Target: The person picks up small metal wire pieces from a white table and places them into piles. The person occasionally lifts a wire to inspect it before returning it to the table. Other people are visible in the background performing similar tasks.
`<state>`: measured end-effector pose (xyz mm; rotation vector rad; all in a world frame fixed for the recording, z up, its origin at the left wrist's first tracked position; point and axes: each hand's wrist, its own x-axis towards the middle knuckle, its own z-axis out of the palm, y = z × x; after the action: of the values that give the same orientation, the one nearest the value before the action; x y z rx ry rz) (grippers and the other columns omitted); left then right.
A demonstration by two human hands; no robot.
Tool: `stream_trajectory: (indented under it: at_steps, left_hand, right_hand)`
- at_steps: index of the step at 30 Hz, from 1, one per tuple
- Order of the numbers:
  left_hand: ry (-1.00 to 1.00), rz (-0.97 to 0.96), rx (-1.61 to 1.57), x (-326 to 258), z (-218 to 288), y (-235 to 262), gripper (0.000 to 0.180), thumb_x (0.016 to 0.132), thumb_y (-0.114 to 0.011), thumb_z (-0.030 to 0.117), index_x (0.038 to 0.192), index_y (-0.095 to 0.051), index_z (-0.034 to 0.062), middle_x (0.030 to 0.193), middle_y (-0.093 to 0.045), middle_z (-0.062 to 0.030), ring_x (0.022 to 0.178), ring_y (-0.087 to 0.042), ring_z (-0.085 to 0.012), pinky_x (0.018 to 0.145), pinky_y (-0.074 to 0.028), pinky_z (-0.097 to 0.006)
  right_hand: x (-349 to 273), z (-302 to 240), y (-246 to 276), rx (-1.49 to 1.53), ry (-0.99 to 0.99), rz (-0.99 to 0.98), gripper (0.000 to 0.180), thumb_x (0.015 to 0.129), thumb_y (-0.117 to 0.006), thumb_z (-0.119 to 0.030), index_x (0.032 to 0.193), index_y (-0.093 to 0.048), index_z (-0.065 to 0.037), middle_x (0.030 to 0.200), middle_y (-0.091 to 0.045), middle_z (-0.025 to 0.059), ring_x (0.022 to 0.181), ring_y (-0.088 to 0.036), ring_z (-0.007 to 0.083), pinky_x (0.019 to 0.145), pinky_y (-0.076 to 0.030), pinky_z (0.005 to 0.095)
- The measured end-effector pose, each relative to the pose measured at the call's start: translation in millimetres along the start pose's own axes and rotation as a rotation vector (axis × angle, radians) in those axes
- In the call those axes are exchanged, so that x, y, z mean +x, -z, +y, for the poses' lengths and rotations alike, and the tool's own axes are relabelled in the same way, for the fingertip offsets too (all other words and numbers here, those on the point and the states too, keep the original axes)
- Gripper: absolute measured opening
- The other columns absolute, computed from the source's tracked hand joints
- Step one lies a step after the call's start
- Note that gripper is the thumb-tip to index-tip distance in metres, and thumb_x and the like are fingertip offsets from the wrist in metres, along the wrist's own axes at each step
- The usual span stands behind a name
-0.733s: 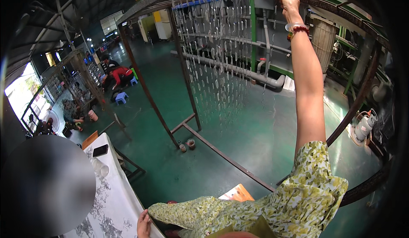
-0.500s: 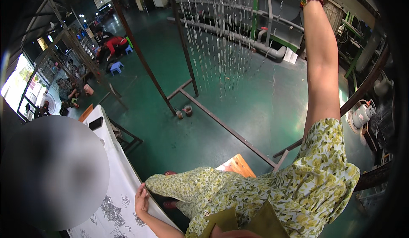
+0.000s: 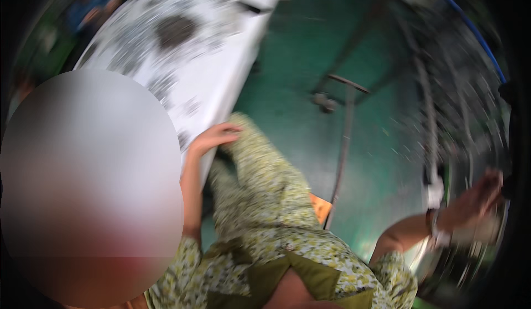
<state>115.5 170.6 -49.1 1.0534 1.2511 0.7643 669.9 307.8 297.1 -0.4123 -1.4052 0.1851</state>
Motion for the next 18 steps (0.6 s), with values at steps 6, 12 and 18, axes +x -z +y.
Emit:
stream_trajectory:
  at_steps: [6,12,18]
  left_hand:
    - [0.044,0.120,0.357,-99.3,22.3,-31.9,0.030,0.084,-0.068,0.033,0.092,-0.068,0.0046,0.085,-0.069,-0.0078,0.081,-0.064,-0.0172,0.070,-0.049,-0.031]
    - [0.150,1.255,0.337,-194.0,-25.2,-5.2,0.015,0.081,-0.068,0.017,0.086,-0.068,0.0031,0.080,-0.069,-0.0093,0.073,-0.064,-0.0188,0.069,-0.051,-0.030]
    - [0.176,1.706,0.458,-213.3,-22.0,71.3,0.014,0.081,-0.067,0.014,0.090,-0.070,0.0034,0.085,-0.067,-0.0124,0.078,-0.063,-0.0244,0.071,-0.049,-0.036]
  right_hand:
    - [-120.1,19.6,-163.7,0.647,-0.318,-0.388,0.043,0.092,-0.052,-0.002,0.133,-0.042,0.008,0.113,-0.053,0.0181,0.108,-0.051,0.0242,0.093,-0.044,0.0353]
    - [-152.8,18.8,-285.0,0.768,-0.424,-0.576,0.040,0.091,-0.056,-0.006,0.130,-0.049,0.002,0.112,-0.053,0.0136,0.087,-0.047,0.0150,0.071,-0.040,0.0252]
    - [-164.4,31.3,-339.9,0.744,-0.438,-0.781,0.030,0.089,-0.057,-0.003,0.119,-0.057,0.002,0.101,-0.052,0.0114,0.071,-0.044,0.0124,0.056,-0.033,0.0210]
